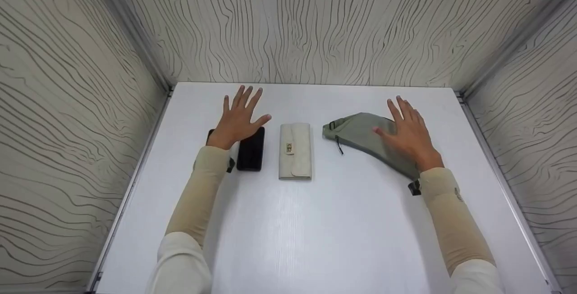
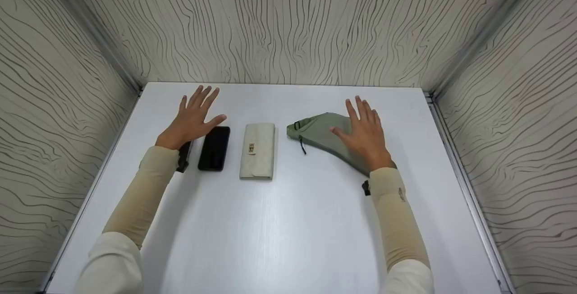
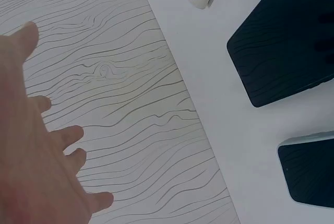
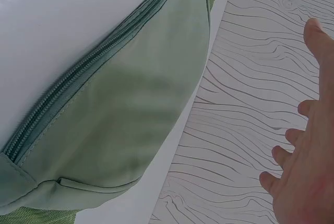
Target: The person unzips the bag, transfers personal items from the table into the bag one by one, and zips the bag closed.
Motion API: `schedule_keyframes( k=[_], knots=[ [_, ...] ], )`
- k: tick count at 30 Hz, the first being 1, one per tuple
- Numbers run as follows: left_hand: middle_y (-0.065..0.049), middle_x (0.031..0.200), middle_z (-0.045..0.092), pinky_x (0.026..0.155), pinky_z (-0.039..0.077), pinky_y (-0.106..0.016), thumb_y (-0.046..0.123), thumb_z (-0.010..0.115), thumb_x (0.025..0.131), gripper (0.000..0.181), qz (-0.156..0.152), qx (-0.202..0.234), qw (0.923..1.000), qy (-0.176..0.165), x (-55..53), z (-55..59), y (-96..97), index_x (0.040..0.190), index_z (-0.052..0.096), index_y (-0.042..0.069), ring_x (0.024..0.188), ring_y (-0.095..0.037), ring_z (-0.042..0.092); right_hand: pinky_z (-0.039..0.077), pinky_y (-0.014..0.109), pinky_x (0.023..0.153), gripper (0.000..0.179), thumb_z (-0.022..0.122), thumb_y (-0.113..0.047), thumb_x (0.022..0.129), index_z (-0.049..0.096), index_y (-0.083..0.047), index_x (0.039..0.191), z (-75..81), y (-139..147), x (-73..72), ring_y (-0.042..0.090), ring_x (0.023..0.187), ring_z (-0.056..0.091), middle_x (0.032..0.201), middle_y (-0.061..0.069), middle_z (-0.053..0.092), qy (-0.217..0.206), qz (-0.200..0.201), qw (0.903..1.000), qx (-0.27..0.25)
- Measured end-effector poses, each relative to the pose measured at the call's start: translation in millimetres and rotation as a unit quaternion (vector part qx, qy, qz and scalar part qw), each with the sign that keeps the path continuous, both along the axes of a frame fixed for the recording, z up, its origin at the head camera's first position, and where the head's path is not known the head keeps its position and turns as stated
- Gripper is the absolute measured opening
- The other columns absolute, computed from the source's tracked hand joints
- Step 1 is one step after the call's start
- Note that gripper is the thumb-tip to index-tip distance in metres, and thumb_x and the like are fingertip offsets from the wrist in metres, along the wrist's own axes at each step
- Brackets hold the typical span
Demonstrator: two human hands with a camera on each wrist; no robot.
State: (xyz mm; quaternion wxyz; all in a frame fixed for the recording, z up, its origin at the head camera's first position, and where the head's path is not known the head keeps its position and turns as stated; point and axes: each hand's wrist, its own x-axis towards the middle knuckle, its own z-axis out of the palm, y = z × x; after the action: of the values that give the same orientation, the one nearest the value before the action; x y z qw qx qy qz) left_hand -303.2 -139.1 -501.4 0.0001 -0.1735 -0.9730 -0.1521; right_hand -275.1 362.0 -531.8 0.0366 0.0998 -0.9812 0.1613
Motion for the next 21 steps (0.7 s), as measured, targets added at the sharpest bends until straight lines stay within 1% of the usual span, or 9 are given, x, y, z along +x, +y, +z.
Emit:
schedule_keyframes(
  k=[4,9,13,16,21],
  knots=[
    [-0.014,0.179,0.016,0.131,0.006,-0.067,0.066,0.044,0.107,0.085,-0.009,0.011,0.9999,0.006,0.5,1.3,2.4,0.173,0.012,0.023,0.168,-0.034,0.004,0.011,0.066,0.13,0.099,0.059,-0.068,0.1,0.014,-0.018,0.173,-1.5,-3,-0.1,0.044,0.165,0.011,0.18,0.015,0.009,0.008,-0.004,1.0,-0.004],
    [-0.016,0.177,0.022,0.131,0.013,-0.066,0.062,0.046,0.108,0.082,-0.025,0.024,0.9992,0.018,0.5,0.7,5.5,0.173,0.014,0.021,0.167,-0.036,0.01,0.018,0.069,0.127,0.098,0.061,-0.064,0.1,0.019,-0.013,0.171,-2.5,-7,-0.4,0.049,0.16,0.021,0.177,0.02,0.019,0.029,-0.001,0.9996,-0.004],
    [-0.017,0.176,0.026,0.13,0.018,-0.066,0.057,0.048,0.109,0.081,-0.03,0.035,0.9987,0.02,0.4,0.6,8.6,0.173,0.015,0.019,0.166,-0.036,0.014,0.019,0.068,0.127,0.096,0.06,-0.064,0.101,0.02,-0.013,0.171,-1.9,-11,0.7,0.047,0.16,0.023,0.176,0.02,0.023,0.028,-0.003,0.9995,-0.013],
    [-0.016,0.175,0.029,0.13,0.023,-0.063,0.054,0.05,0.11,0.079,-0.034,0.041,0.9982,0.025,0.0,1.3,12.4,0.172,0.017,0.019,0.165,-0.036,0.019,0.019,0.068,0.127,0.093,0.06,-0.063,0.101,0.021,-0.014,0.171,-0.7,-14,1.2,0.046,0.159,0.024,0.175,0.019,0.026,0.027,-0.004,0.9994,-0.022],
    [-0.019,0.167,0.041,0.126,0.034,-0.059,0.044,0.054,0.111,0.072,-0.05,0.057,0.9953,0.061,-0.1,1.4,19.7,0.17,0.026,0.013,0.159,-0.037,0.034,0.02,0.068,0.127,0.09,0.061,-0.06,0.102,0.025,-0.013,0.17,2.5,-19,2.2,0.046,0.158,0.026,0.173,0.02,0.029,0.029,-0.003,0.9992,-0.029]
  ],
)
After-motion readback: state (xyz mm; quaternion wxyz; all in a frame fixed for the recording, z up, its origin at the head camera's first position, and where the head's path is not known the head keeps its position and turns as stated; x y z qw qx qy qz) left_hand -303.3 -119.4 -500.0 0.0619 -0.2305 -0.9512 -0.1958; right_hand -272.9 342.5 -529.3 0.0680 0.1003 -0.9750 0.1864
